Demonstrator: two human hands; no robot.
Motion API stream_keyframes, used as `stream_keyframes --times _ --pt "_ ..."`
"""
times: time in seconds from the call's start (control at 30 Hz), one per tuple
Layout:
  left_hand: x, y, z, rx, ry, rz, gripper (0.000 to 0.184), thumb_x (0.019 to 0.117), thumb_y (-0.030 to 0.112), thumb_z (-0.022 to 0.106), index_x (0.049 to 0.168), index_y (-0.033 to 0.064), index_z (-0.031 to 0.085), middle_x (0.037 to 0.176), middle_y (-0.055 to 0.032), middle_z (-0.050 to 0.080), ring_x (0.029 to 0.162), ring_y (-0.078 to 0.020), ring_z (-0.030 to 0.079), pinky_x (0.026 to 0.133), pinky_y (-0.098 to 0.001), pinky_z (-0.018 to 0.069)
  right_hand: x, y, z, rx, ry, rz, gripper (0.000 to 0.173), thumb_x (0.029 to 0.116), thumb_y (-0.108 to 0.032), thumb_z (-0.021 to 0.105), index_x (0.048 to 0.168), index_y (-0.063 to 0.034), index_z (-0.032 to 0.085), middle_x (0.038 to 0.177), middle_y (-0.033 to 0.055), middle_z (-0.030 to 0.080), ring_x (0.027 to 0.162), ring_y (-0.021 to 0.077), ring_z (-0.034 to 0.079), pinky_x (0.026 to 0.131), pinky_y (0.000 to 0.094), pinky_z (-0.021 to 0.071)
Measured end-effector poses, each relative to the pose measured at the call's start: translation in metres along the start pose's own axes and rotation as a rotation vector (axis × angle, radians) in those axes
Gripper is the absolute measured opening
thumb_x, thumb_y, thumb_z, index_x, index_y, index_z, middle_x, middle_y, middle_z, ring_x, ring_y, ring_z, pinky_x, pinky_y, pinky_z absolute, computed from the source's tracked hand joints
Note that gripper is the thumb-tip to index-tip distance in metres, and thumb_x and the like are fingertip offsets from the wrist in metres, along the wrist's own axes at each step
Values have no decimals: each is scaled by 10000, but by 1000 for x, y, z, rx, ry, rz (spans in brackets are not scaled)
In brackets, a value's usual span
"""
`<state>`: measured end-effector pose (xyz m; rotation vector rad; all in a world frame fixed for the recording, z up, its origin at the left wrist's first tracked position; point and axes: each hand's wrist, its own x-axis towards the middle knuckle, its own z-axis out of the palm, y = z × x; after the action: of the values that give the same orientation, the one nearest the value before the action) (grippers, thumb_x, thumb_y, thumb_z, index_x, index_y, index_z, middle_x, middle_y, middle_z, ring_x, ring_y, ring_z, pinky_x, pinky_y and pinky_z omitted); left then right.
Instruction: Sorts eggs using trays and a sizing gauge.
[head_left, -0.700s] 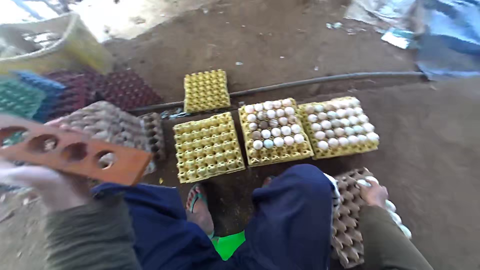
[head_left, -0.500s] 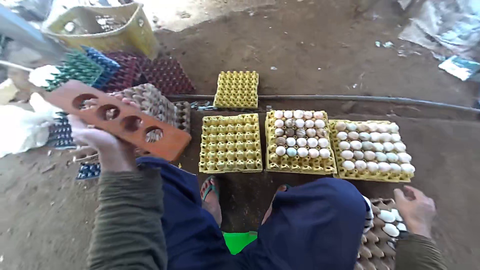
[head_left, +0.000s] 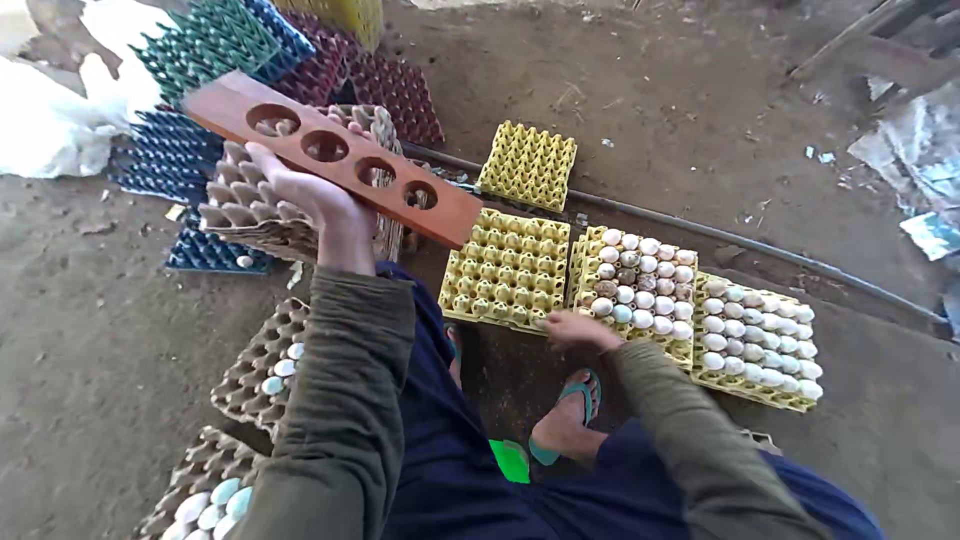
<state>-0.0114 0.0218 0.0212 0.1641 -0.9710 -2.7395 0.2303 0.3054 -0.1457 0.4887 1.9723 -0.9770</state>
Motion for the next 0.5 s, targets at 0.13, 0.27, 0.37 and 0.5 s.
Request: stream_keyframes --times 0.13,0.27,0.37,0.5 --pt "3 8 -6 -29 -19 -12 800 1030 609 -44 1268 29 453 1004 -218 640 881 -342 680 804 -546 585 64 -5 105 899 152 191 677 1045 -491 537 1440 53 456 1308 276 608 1074 329 687 913 428 581" --pt "9 17 -6 -29 16 45 761 1050 588 -9 1310 49 462 1017 -212 649 879 -341 688 798 -538 593 98 -40 138 1465 347 173 689 1044 -443 562 1521 8 352 1455 260 491 1183 315 621 945 390 550" --pt "9 23 -17 -47 30 73 719 1049 583 -4 1299 82 447 1045 -193 646 896 -337 686 802 -533 588 110 -60 141 1655 426 200 699 1037 -475 555 1545 -53 329 1514 214 438 1265 304 562 999 398 511" --pt "8 34 -26 -97 65 63 723 1042 607 4 1314 109 454 1048 -173 660 878 -311 698 792 -504 599 116 -74 134 1718 440 273 784 986 -605 557 1532 -80 359 1506 179 456 1280 275 547 1004 388 495"
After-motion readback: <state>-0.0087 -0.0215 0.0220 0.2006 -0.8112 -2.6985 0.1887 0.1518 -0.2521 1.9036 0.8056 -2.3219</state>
